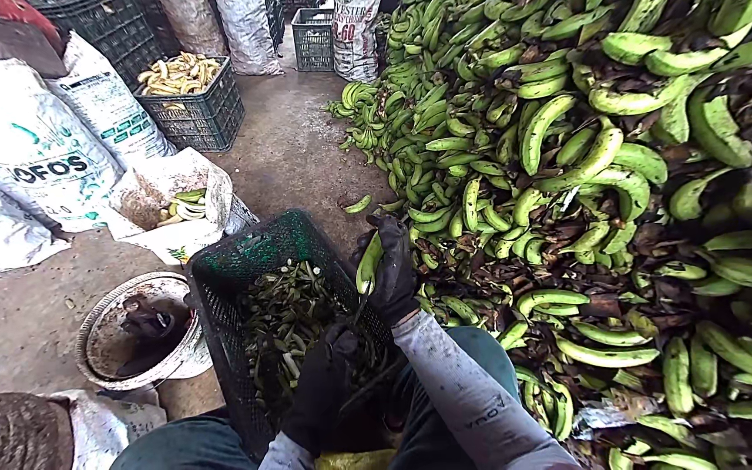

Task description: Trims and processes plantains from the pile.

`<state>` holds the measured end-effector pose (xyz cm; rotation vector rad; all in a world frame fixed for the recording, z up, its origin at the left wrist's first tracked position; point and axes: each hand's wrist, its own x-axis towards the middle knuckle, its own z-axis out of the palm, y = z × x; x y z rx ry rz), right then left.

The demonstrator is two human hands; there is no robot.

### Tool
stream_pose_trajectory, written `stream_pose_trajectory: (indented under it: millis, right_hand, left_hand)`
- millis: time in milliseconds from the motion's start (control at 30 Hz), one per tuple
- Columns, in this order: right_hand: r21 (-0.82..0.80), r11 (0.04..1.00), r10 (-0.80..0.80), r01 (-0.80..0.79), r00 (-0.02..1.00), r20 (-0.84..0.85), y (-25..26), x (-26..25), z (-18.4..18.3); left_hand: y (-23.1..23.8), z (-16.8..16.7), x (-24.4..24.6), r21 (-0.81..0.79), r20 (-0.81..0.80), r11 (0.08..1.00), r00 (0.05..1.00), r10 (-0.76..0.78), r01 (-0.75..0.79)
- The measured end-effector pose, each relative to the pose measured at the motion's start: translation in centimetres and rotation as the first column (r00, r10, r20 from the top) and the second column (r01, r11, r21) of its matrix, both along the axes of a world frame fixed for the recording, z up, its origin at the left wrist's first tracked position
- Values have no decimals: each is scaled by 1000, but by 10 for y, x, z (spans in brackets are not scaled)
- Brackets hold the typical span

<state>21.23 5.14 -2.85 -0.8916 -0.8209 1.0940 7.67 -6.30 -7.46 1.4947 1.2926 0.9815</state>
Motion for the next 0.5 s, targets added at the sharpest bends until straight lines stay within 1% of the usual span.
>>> stream_pose_trajectory:
  millis: [33,100,167,233,333,400,467,500]
  right_hand:
    - [-21,999,34,-35,999,-16,-1,-2,-1]
    - [-106,983,135,-147,984,-113,-5,-9,-2]
    - [-208,925,257,-317,928,-269,-11,-19,-6]
    - [-278,857,326,-435,874,-361,-20,-26,-10]
    - [-307,805,388,-508,842,-375,-29,-29,-16]
    - [-282,784,430,-553,811,-396,-29,-29,-21]
    - [-232,777,497,-585,797,-345,-27,-25,-26]
    - [-215,777,538,-592,801,-263,-26,-21,-30]
  left_hand:
    - [2,-2,-1,11,-4,1000,1000,2,-2]
    - [7,-6,-4,36,-19,999,1000,20,-19]
    - [12,-10,-9,22,-60,999,997,39,-38]
    - [17,-14,-15,-10,-85,998,995,54,-55]
    - [21,-17,-20,-94,-55,993,996,69,-74]
    - [23,-17,-21,-118,-49,988,995,91,-96]
    - [24,-11,-22,-114,-134,987,986,97,-113]
    - [26,-9,-25,-96,-221,988,971,94,-118]
